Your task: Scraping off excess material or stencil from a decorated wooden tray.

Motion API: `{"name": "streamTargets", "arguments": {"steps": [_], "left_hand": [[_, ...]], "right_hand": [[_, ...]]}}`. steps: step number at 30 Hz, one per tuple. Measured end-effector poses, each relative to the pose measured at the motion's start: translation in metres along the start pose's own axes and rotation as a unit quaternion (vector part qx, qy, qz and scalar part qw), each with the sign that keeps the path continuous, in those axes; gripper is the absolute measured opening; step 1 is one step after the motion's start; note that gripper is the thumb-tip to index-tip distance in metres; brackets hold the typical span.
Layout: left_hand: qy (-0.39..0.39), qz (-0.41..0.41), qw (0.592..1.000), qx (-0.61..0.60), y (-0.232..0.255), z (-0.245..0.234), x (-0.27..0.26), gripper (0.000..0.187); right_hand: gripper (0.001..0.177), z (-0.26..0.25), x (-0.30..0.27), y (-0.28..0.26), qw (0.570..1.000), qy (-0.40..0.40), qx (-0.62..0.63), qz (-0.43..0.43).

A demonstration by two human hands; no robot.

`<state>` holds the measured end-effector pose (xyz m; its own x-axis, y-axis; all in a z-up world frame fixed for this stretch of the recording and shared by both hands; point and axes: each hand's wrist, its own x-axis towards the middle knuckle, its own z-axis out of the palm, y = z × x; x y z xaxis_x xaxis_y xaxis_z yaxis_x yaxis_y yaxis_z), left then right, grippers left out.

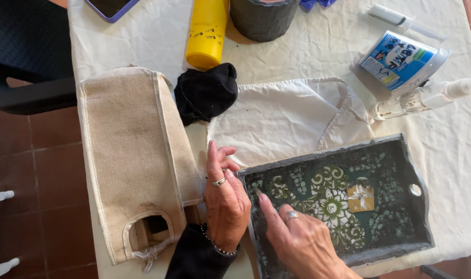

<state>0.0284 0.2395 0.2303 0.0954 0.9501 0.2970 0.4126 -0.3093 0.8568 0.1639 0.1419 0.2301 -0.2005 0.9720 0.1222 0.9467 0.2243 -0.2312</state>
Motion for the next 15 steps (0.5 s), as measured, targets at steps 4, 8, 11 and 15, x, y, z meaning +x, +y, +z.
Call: {"name": "streamTargets", "arguments": {"steps": [4, 8, 11, 15], "left_hand": [[-0.001, 0.007, 1.0, 0.008, -0.001, -0.001, 0.001, 0.064], [0.0, 0.005, 1.0, 0.005, 0.002, -0.001, 0.002, 0.063], [-0.002, 0.001, 1.0, -0.003, -0.001, 0.0, 0.0, 0.063], [-0.001, 0.004, 1.0, -0.004, -0.003, 0.0, 0.001, 0.064]], "right_hand": [[0.058, 0.002, 0.009, -0.001, 0.999, -0.007, 0.042, -0.004], [0.059, 0.004, -0.009, -0.005, 1.0, -0.006, 0.007, -0.02], [0.055, 0.0, 0.015, -0.006, 0.999, 0.009, 0.031, 0.003], [0.056, 0.0, 0.013, 0.002, 0.998, -0.019, 0.059, -0.004]]}}
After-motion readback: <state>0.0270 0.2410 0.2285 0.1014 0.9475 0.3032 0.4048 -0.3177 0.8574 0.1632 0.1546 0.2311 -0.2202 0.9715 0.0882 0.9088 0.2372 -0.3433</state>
